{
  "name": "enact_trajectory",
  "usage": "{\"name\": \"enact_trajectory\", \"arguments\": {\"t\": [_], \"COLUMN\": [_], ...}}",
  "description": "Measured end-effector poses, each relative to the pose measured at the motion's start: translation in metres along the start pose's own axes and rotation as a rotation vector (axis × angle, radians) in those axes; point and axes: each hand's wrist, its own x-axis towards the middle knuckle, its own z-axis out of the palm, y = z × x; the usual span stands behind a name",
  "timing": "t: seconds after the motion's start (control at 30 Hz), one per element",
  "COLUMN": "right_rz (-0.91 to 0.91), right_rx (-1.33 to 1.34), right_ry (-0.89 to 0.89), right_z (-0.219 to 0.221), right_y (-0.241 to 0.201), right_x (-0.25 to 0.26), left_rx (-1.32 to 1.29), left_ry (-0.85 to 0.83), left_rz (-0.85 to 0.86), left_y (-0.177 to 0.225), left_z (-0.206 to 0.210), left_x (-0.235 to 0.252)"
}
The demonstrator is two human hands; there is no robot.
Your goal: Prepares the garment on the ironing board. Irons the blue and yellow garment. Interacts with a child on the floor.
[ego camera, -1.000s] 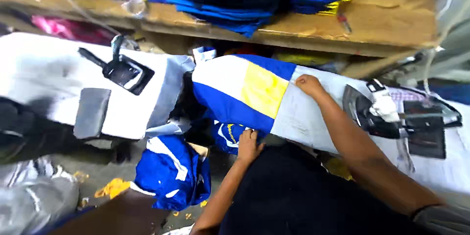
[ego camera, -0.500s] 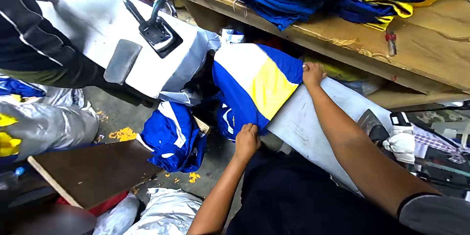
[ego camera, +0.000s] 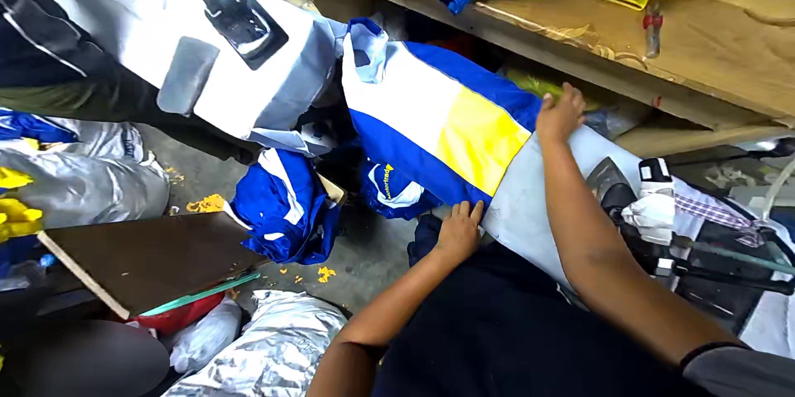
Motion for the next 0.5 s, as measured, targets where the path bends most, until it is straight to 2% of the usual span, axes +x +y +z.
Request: {"name": "enact_trajectory", "arguments": {"t": [0.07, 0.13, 0.3, 0.43, 0.5], "right_rz": [-0.131, -0.183, -0.139, -0.072, -0.092], "right_rx": [-0.092, -0.194, -0.309, -0.279, -0.244], "right_ry": [-0.064, -0.143, -0.163, -0.176, -0.120], "right_z": [0.020, 0.042, 0.047, 0.038, 0.034], "right_y": [-0.004, 0.005, 0.029, 0.022, 0.017], "right_x": [-0.010, -0.012, -0.001, -0.004, -0.020], "left_rx": [0.056, 0.104, 0.207, 0.185, 0.146], "left_ry": [0.062, 0.039, -0.009, 0.062, 0.062], "left_rz": [0.040, 0.059, 0.118, 0.176, 0.184], "left_y": [0.003, 0.006, 0.007, -0.005, -0.009], "left_z": [0.011, 0.018, 0.026, 0.034, 0.035], "left_x": [0.007, 0.013, 0.016, 0.017, 0.017]}}
